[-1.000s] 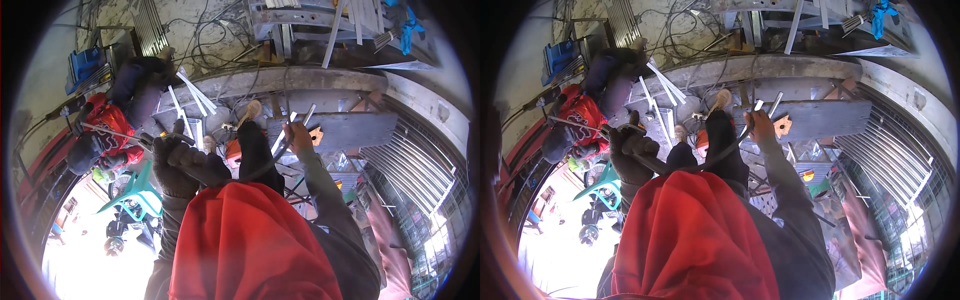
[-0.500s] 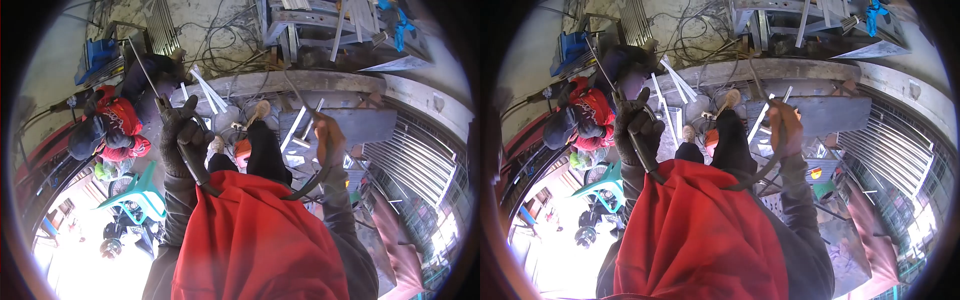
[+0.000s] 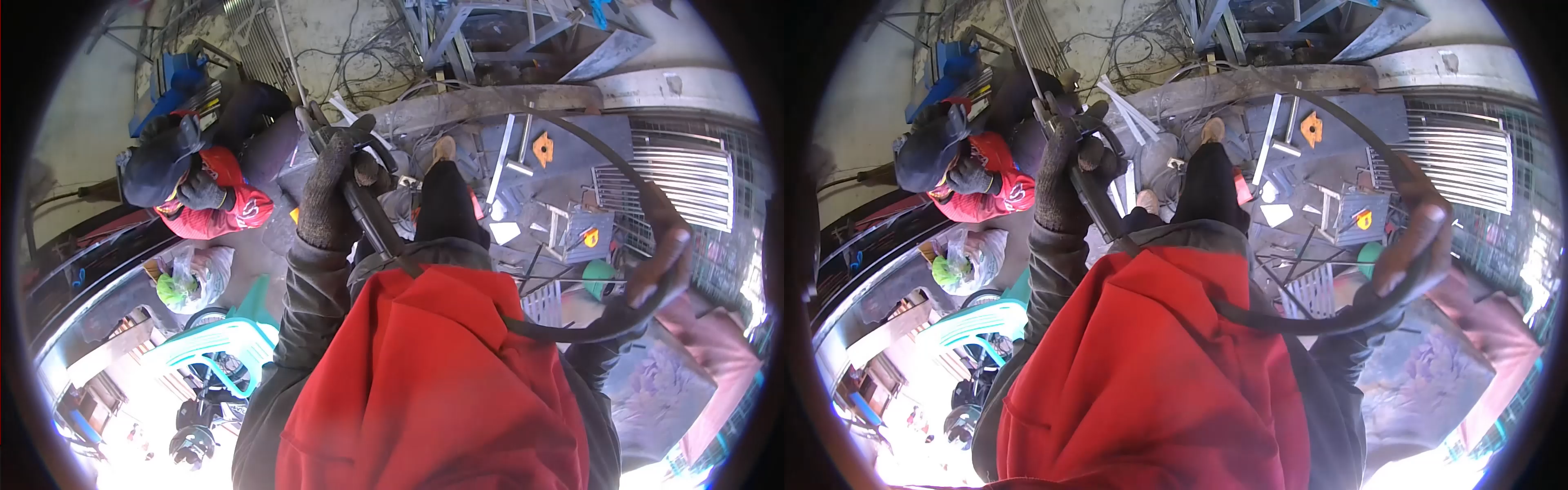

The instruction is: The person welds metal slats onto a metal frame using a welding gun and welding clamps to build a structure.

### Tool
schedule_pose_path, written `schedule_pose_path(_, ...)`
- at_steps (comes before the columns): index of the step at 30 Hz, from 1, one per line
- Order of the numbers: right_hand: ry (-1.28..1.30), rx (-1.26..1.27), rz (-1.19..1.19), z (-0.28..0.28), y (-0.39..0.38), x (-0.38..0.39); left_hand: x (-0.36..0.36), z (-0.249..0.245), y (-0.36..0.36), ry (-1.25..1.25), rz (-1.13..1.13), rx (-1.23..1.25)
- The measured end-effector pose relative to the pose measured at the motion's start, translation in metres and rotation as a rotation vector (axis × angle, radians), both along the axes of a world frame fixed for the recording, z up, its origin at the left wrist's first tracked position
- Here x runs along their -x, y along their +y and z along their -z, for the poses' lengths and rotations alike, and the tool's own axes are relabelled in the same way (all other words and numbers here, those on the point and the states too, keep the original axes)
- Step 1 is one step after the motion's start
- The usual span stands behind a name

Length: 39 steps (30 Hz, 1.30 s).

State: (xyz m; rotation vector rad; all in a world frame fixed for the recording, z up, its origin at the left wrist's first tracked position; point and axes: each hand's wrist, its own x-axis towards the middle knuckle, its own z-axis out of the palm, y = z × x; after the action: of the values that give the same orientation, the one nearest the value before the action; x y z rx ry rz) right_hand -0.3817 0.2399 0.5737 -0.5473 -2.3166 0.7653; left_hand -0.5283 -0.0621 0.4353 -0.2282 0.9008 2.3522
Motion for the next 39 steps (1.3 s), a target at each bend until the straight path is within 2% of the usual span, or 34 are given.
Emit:
schedule_pose_path(1,0.062,-0.032,-0.029,-0.005,-0.003,-0.022,-0.006,-0.005,-0.012,0.002,0.005,-0.014)
schedule_pose_path(4,0.047,-0.196,0.139,-0.036,-0.051,-0.067,-0.024,-0.013,-0.039,0.059,0.093,-0.062)
schedule_pose_path(5,0.046,-0.263,0.123,-0.044,-0.059,-0.081,-0.03,-0.02,-0.042,0.063,0.109,-0.048)
schedule_pose_path(6,0.014,-0.315,0.178,-0.055,-0.073,-0.088,-0.034,-0.04,-0.04,0.149,0.127,-0.053)
schedule_pose_path(7,-0.012,-0.363,0.232,-0.064,-0.088,-0.094,-0.039,-0.033,-0.044,0.034,0.143,-0.01)
schedule_pose_path(8,-0.033,-0.341,0.307,-0.068,-0.093,-0.108,-0.044,-0.031,-0.046,0.043,0.163,-0.01)
schedule_pose_path(9,-0.005,-0.374,0.238,-0.07,-0.093,-0.118,-0.048,-0.03,-0.046,0.064,0.173,-0.008)
schedule_pose_path(11,0.036,-0.376,0.224,-0.069,-0.098,-0.134,-0.056,-0.032,-0.049,-0.044,0.245,-0.027)
schedule_pose_path(13,0.043,-0.375,0.205,-0.067,-0.102,-0.143,-0.063,-0.018,-0.049,-0.021,0.269,-0.046)
schedule_pose_path(14,-0.007,-0.427,0.205,-0.065,-0.099,-0.149,-0.066,-0.024,-0.045,0.007,0.242,-0.014)
schedule_pose_path(15,-0.049,-0.58,0.2,-0.065,-0.101,-0.15,-0.068,-0.029,-0.043,0.027,0.216,0.014)
schedule_pose_path(16,-0.068,-0.469,0.211,-0.058,-0.1,-0.159,-0.068,-0.025,-0.046,0.027,0.277,-0.091)
schedule_pose_path(17,-0.094,-0.356,0.221,-0.048,-0.1,-0.168,-0.068,-0.026,-0.048,0.05,0.278,-0.098)
schedule_pose_path(20,-0.196,-0.098,0.181,-0.029,-0.116,-0.172,-0.063,-0.02,-0.048,-0.092,0.266,-0.05)
schedule_pose_path(22,-0.177,-0.143,0.079,-0.008,-0.127,-0.164,-0.057,-0.014,-0.052,-0.136,0.246,-0.122)
schedule_pose_path(23,-0.209,-0.069,0.014,-0.004,-0.134,-0.162,-0.053,-0.008,-0.055,-0.187,0.234,-0.183)
schedule_pose_path(25,-0.333,0.105,-0.016,0.002,-0.149,-0.162,-0.042,0.024,-0.063,-0.157,0.224,-0.215)
schedule_pose_path(27,-0.545,0.224,0.037,0.029,-0.15,-0.184,-0.029,0.023,-0.066,-0.092,0.164,-0.296)
schedule_pose_path(29,-0.666,0.236,0.135,0.067,-0.15,-0.212,-0.024,0.021,-0.067,-0.135,0.11,-0.224)
schedule_pose_path(30,-0.588,0.168,0.092,0.088,-0.151,-0.227,-0.022,0.021,-0.064,-0.111,0.05,-0.168)
schedule_pose_path(31,-0.67,0.23,0.095,0.099,-0.154,-0.24,-0.02,0.02,-0.06,-0.087,-0.006,-0.11)
schedule_pose_path(33,-0.814,0.273,0.134,0.097,-0.17,-0.253,-0.021,0.013,-0.046,-0.063,0.021,-0.077)
schedule_pose_path(37,-0.848,0.479,0.126,0.147,-0.176,-0.333,-0.056,0.014,0.003,-0.039,0.137,0.06)
schedule_pose_path(39,-0.52,0.566,0.227,0.156,-0.187,-0.39,-0.105,0.022,0.035,0.033,0.319,0.1)
